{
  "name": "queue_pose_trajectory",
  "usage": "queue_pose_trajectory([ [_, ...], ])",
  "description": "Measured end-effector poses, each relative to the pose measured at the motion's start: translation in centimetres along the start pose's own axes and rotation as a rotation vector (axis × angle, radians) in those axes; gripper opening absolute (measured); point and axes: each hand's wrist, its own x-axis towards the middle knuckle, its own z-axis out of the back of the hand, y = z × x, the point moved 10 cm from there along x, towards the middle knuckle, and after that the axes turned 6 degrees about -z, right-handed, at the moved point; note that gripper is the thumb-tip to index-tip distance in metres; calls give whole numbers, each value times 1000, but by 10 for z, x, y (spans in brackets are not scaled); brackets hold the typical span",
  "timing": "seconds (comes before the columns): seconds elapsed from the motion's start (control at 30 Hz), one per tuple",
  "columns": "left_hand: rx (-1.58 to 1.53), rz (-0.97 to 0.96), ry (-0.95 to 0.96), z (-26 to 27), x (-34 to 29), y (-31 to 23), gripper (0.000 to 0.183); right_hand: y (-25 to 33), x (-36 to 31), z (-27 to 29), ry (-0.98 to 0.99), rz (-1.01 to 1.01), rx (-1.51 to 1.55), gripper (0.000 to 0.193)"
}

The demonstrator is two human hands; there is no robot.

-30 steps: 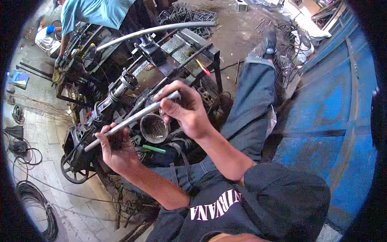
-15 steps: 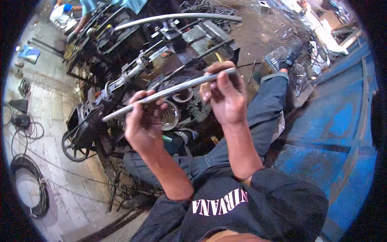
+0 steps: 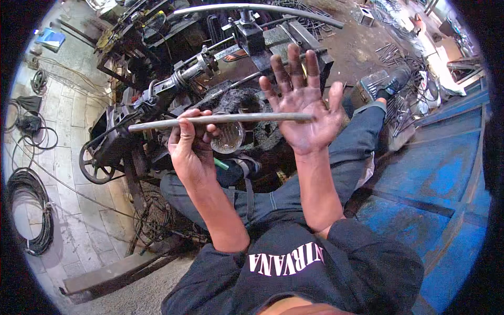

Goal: Bending a metal rod using a manual bender and then cleaning the finished piece with a cloth.

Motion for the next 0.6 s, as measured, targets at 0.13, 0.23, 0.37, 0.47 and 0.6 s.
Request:
queue_pose_trajectory([
  [0.13, 83, -16, -80, 9, 3, 9, 40, -1, -2, 2, -33, 11, 48, 71],
  [0.23, 115, -33, -105, 12, 4, 13, 40, 0, -2, 2, -30, 13, 93, 71],
  [0.37, 171, -60, -115, 16, 5, 23, 42, 5, -1, 5, -19, 8, 71, 69],
  [0.47, 202, -36, -153, 16, 6, 31, 42, 8, -2, 6, 3, 2, 43, 66],
  [0.6, 123, -58, -125, 12, 10, 34, 42, 8, 0, 10, 7, -8, 22, 66],
])
